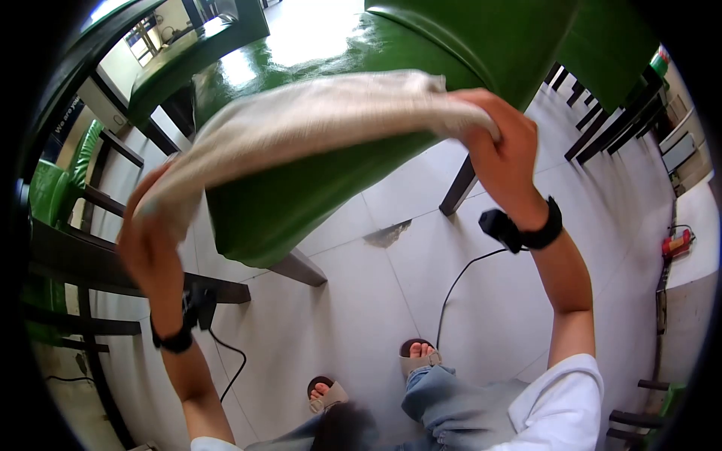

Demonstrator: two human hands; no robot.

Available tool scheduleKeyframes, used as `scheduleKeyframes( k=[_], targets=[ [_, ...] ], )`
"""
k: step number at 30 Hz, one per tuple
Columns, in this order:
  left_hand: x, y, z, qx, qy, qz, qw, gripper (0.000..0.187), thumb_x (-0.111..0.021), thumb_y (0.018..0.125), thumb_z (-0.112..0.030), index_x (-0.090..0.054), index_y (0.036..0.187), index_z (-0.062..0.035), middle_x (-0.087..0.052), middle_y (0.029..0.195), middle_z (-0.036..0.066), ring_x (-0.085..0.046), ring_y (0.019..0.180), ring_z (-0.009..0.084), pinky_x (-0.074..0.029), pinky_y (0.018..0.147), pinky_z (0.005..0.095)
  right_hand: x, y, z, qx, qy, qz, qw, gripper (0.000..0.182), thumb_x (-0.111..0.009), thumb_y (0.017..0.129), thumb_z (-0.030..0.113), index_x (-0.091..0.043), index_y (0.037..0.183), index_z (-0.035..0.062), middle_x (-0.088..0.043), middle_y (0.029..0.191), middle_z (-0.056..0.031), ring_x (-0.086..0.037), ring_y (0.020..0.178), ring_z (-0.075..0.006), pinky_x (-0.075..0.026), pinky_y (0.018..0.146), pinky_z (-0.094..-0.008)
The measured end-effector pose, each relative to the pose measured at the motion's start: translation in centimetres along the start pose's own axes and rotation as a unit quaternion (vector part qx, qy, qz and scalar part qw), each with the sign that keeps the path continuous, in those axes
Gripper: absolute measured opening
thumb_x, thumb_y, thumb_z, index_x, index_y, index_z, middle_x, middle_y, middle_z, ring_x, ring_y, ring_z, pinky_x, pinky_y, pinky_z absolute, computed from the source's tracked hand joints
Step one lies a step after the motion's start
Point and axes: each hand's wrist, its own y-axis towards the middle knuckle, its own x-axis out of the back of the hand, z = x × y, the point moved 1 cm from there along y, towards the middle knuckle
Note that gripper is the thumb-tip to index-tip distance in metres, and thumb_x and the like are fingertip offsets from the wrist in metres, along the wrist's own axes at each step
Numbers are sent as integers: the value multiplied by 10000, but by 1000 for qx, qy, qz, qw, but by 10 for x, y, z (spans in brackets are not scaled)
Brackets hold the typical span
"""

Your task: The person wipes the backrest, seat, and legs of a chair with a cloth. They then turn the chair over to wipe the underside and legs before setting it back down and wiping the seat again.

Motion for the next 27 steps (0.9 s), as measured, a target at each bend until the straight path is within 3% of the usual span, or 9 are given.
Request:
scheduleKeyframes(
  k=[2, 4, 12, 15, 19, 22, 23, 25, 27],
  targets=[
    [24, -20, -30, -57, 91, -58, 993, 382, -547, 891, -315, -588, 1083, 13, -655, 936, 157, -649, 716, 187, -530, 694, 310, 15, -10, 24, 67, 19, 44, 997, 232, -475, 705, -69, -620, 882, -31, -639, 756, -128, -614, 601, -180, -489, 564, -247],
    [41, -40, -56, -34, 18, -49, 998, 352, -543, 884, -304, -597, 988, 28, -660, 817, 118, -625, 632, 181, -509, 625, 300, 23, -17, 42, 93, 88, 146, 981, 156, -699, 698, 105, -643, 815, 18, -634, 677, -74, -608, 566, -210, -479, 528, -263],
    [61, -83, -57, 186, 77, 320, 926, 107, -652, 693, -36, -599, 785, -39, -617, 655, 62, -582, 590, 268, -440, 559, 315, -29, -92, 25, -24, 92, 432, 897, 171, -714, 705, 216, -647, 795, 87, -600, 672, -52, -578, 600, -228, -471, 576, -312],
    [49, -100, -52, 155, 141, 413, 886, 149, -689, 659, -41, -597, 774, -61, -630, 736, 59, -587, 649, 272, -446, 573, 321, -51, -118, 11, -2, 60, 465, 883, 221, -729, 678, 281, -648, 812, 126, -588, 694, -16, -579, 646, -207, -450, 613, -302],
    [28, -128, -31, 101, 202, 381, 896, 183, -719, 620, -65, -604, 762, -75, -589, 924, 50, -577, 758, 245, -470, 598, 340, -74, -133, 13, 142, -144, 440, 875, 260, -716, 692, 326, -657, 891, 169, -522, 690, 4, -570, 677, -159, -440, 628, -302],
    [18, -143, -20, 104, 293, 380, 871, 157, -720, 650, -77, -610, 762, -76, -566, 922, 50, -578, 716, 235, -470, 570, 318, -94, -141, 14, 63, -188, 435, 878, 262, -694, 716, 326, -667, 936, 187, -537, 656, -11, -575, 624, -164, -440, 578, -307],
    [15, -146, -16, 152, 286, 366, 873, 137, -707, 676, -67, -619, 781, -71, -568, 924, 54, -582, 702, 217, -470, 560, 303, -95, -140, 15, -41, -184, 496, 847, 111, -639, 768, 197, -671, 855, 136, -616, 656, -54, -620, 602, -193, -491, 580, -325],
    [13, -151, -6, 243, 269, 338, 868, 104, -680, 726, -48, -635, 819, -60, -570, 928, 61, -589, 674, 180, -470, 541, 271, -100, -140, 6, -114, -82, 438, 888, 147, -618, 797, 177, -674, 924, 132, -639, 666, -70, -630, 594, -198, -499, 566, -313],
    [9, -151, 9, 241, 156, 192, 938, 90, -629, 774, -22, -647, 857, -51, -577, 956, 66, -588, 652, 141, -466, 523, 258, -106, -131, -4, -286, 61, 402, 868, 215, -574, 838, 114, -662, 1034, 103, -673, 735, -92, -650, 629, -194, -512, 579, -275]
  ],
)
